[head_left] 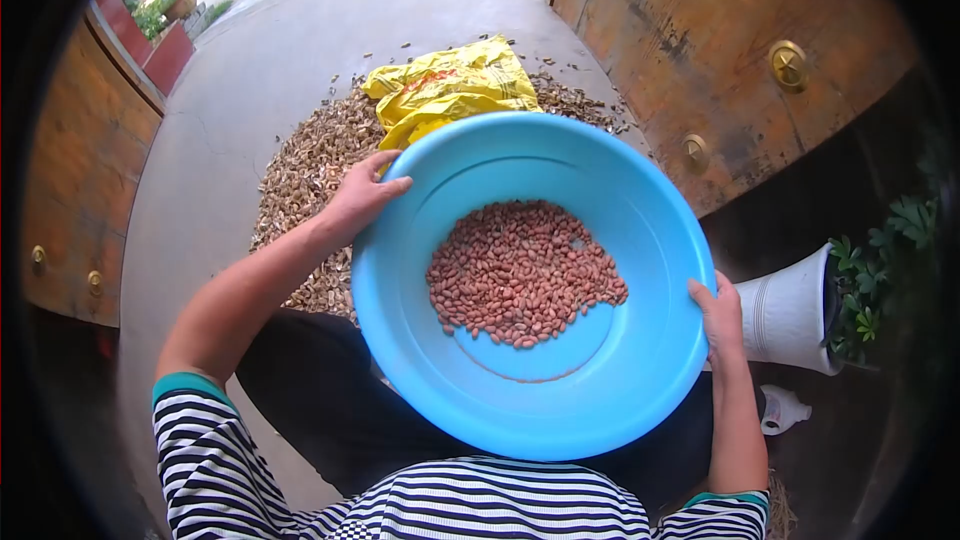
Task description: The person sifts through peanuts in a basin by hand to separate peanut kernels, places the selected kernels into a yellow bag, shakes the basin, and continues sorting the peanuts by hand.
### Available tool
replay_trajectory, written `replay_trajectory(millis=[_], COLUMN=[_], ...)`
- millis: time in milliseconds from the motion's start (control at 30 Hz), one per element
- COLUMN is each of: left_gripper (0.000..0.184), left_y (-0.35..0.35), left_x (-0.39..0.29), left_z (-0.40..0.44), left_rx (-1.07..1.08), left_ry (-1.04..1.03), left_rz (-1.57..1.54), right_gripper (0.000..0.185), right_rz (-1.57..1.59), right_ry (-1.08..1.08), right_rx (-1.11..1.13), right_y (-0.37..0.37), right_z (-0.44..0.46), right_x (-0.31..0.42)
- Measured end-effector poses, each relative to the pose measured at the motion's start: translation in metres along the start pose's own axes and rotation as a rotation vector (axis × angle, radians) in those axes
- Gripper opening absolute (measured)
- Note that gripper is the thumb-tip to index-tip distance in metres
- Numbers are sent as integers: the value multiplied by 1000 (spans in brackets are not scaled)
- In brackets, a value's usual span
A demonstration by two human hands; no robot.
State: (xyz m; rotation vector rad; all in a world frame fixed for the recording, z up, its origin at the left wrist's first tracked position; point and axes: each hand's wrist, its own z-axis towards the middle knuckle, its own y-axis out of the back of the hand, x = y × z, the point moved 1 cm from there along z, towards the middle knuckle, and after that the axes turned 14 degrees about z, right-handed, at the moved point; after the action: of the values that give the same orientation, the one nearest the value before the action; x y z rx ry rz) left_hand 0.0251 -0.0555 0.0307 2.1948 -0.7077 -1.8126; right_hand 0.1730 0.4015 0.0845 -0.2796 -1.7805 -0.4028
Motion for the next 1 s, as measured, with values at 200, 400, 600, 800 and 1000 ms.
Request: replay_trajectory(millis=[200, 400, 600, 800, 1000], left_gripper=[55, 51, 53, 53, 53], left_y=[-13, -15, -83, -91, -77], left_x=[-57, -130, -60, -75, -133], left_z=[9, 3, 34, 30, 14], left_rx=[-37, -101, 51, 53, 9], left_ry=[-110, -349, -238, -218, -284], left_rz=[112, 19, 287, 151, 48], right_gripper=[34, 32, 31, 32, 33], right_rz=[-33, 87, -4, 28, 158], right_ry=[118, 407, 62, 51, 331], right_rx=[-76, -251, -287, -340, -391], right_y=[32, 50, 82, 87, 92], right_z=[-14, -75, -59, -84, -73], right_x=[1, 57, -30, -11, -13])
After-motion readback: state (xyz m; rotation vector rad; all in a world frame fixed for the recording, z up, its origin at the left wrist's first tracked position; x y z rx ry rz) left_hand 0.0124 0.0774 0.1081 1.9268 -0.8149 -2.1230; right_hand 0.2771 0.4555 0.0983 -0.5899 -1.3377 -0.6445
